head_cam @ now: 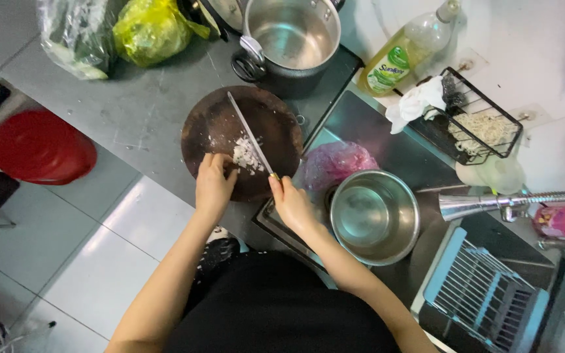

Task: Peeling and finely chopping shallots on a wooden cutting board in a kitchen.

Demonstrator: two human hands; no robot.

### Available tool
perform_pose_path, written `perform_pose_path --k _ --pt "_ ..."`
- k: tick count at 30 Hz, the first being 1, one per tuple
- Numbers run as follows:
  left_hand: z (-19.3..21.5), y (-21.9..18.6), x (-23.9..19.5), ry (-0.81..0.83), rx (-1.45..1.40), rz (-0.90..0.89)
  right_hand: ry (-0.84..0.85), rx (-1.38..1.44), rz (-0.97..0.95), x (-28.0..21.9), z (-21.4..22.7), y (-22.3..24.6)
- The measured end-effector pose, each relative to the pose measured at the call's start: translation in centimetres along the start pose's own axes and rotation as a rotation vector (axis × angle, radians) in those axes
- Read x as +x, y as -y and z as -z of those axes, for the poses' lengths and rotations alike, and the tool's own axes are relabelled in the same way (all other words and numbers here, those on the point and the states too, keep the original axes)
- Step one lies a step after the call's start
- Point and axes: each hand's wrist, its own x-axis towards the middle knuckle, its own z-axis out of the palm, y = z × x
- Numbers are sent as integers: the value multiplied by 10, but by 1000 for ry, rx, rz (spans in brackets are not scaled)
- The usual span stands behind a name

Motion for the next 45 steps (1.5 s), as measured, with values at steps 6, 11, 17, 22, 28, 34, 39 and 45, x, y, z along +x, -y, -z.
perform_pose_path --k 6,11,17,22,28,34,39,45 --pt "5 -4 -2 -42 -110 -35 7 -56 -79 -6 2 13" --pt "10 -6 0 -14 -88 11 -9 -57 -58 -11 9 19" --pt "10 -5 -2 -69 -77 -34 19 -8 -33 -14 11 27" --pt "10 -8 -5 -57 -67 -5 -73 -130 113 -10 -12 10" --pt "5 0 -4 -65 -49 30 1 -58 43 -17 -5 24" --pt "14 -17 -22 -157 -12 -129 238 507 -256 -15 5 22" --pt "16 -18 -44 -58 202 -638 531 1093 -498 -26 55 41" --pt "23 -23 -25 -62 379 -539 617 1152 -522 -49 81 46"
